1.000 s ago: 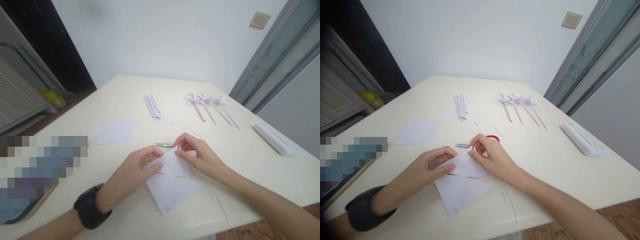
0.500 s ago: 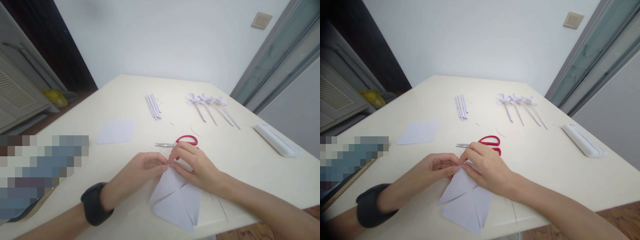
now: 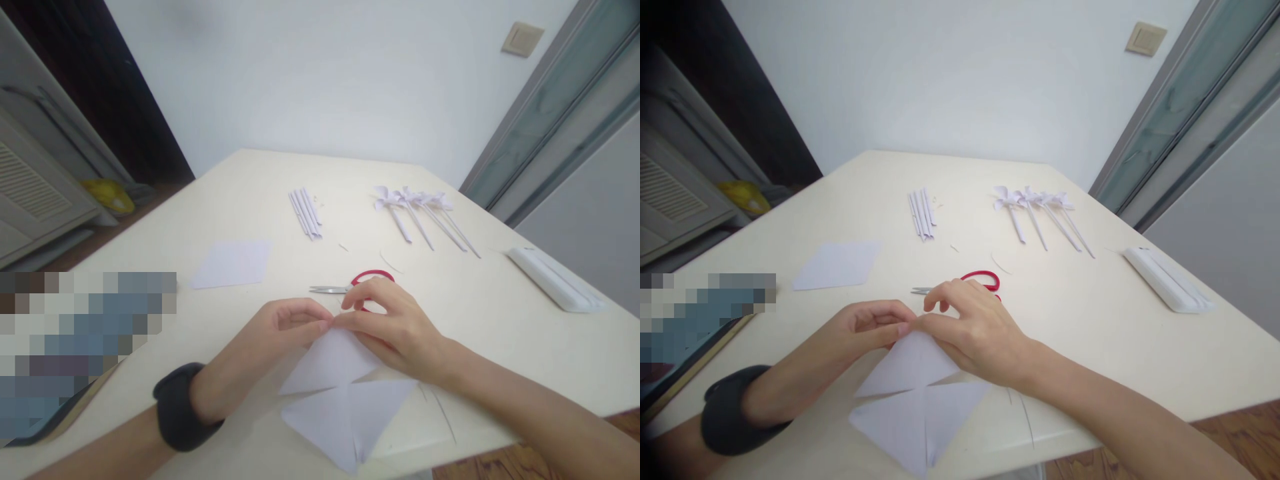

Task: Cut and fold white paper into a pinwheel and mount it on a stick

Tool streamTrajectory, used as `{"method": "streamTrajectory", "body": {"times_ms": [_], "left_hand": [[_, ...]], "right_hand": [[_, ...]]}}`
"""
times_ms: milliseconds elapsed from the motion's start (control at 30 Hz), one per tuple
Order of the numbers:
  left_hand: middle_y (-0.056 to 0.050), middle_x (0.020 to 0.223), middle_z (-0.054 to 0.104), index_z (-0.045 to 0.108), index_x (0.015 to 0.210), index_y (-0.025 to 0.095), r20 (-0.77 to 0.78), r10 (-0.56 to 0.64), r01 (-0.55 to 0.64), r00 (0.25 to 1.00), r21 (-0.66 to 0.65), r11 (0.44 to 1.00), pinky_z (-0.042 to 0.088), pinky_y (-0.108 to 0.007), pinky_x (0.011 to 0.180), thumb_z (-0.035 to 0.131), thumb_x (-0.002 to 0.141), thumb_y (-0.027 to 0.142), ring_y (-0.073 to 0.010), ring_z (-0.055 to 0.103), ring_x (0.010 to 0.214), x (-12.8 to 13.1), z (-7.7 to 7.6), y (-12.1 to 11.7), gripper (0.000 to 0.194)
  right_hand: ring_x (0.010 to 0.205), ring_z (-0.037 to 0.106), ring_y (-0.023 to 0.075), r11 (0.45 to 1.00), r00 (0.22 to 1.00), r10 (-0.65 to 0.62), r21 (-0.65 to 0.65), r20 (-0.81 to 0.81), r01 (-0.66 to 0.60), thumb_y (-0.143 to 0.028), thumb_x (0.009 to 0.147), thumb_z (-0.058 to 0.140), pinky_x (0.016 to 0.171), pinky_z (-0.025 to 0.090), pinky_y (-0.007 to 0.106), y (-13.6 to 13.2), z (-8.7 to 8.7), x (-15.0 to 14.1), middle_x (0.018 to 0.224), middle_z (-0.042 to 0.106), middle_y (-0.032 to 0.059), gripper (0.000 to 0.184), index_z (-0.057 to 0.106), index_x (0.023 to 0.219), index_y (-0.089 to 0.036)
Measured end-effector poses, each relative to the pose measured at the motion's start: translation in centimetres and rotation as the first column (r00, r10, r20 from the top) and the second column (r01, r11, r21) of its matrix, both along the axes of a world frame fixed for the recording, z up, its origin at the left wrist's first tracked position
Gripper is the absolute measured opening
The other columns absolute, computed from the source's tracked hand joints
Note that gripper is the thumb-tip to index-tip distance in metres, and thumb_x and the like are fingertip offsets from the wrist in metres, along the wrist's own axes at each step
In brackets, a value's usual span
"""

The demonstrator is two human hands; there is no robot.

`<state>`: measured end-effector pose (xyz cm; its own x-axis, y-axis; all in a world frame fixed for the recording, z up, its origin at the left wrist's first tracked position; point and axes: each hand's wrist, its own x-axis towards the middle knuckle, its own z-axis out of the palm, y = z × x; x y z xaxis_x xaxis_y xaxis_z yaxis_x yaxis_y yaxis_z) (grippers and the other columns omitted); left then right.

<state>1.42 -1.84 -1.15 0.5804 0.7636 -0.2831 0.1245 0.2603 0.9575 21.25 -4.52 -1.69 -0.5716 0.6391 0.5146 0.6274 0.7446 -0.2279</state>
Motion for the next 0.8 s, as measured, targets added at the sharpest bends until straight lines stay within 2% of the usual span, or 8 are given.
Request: {"method": "streamTrajectory", "body": {"times_ms": [167, 300, 433, 567, 800], "left_hand": [[-0.002, 0.082, 0.065, 0.062, 0.082, 0.020, 0.046, 0.009, -0.011, 0.999, 0.041, 0.999, 0.045, -0.025, 0.065, 0.061, 0.075, 0.027, -0.0168, 0.058, 0.076, 0.0, 0.0, 0.2, 0.010], [0.000, 0.082, 0.064, 0.060, 0.083, 0.021, 0.043, 0.030, -0.035, 0.999, 0.104, 0.994, 0.044, -0.023, 0.067, 0.064, 0.073, 0.024, -0.0148, 0.058, 0.077, -0.1, -0.1, 0.5, 0.011], [0.002, 0.081, 0.063, 0.057, 0.090, 0.022, 0.050, 0.007, -0.012, 0.999, 0.101, 0.995, 0.043, -0.021, 0.069, 0.065, 0.074, 0.024, -0.0126, 0.058, 0.077, -0.2, -0.2, 0.5, 0.017], [0.003, 0.077, 0.062, 0.056, 0.092, 0.024, 0.045, -0.001, -0.003, 0.999, 0.101, 0.995, 0.042, -0.022, 0.070, 0.063, 0.076, 0.026, -0.0125, 0.058, 0.076, -0.1, -0.1, 0.3, 0.018], [0.002, 0.078, 0.062, 0.055, 0.092, 0.023, 0.017, 0.018, -0.021, 1.000, 0.132, 0.991, 0.043, -0.024, 0.068, 0.063, 0.075, 0.027, -0.0142, 0.058, 0.076, -0.1, -0.1, 0.3, 0.019]], "right_hand": [[0.089, 0.052, 0.0184, 0.999, 1.000, 0.022, 0.031, -0.016, -0.021, -0.011, 0.085, 0.043, 0.074, 0.044, 0.033, 0.4, -0.3, 0.2, 0.098, 0.056, 0.0082, 0.026, 0.061, 0.101, -0.021], [0.088, 0.052, 0.0183, 0.998, 0.998, 0.054, 0.038, -0.027, -0.053, -0.010, 0.084, 0.043, 0.074, 0.044, 0.034, 0.6, -0.5, 0.2, 0.098, 0.055, 0.0085, 0.028, 0.062, 0.101, -0.021], [0.091, 0.050, 0.0177, 0.993, 0.991, 0.067, -0.092, -0.115, -0.078, -0.007, 0.082, 0.044, 0.076, 0.044, 0.032, 0.3, -0.1, 0.0, 0.100, 0.053, 0.0073, 0.029, 0.062, 0.100, -0.021], [0.089, 0.051, 0.0160, 0.959, 0.972, 0.042, -0.264, -0.233, -0.104, -0.007, 0.081, 0.047, 0.076, 0.045, 0.029, 0.0, 0.4, -0.3, 0.098, 0.052, 0.0057, 0.026, 0.062, 0.097, -0.022], [0.089, 0.052, 0.0139, 0.926, 0.953, 0.012, -0.356, -0.303, -0.125, -0.005, 0.081, 0.049, 0.079, 0.044, 0.027, 0.2, 0.8, -0.4, 0.095, 0.052, 0.0042, 0.026, 0.062, 0.097, -0.021]]}}
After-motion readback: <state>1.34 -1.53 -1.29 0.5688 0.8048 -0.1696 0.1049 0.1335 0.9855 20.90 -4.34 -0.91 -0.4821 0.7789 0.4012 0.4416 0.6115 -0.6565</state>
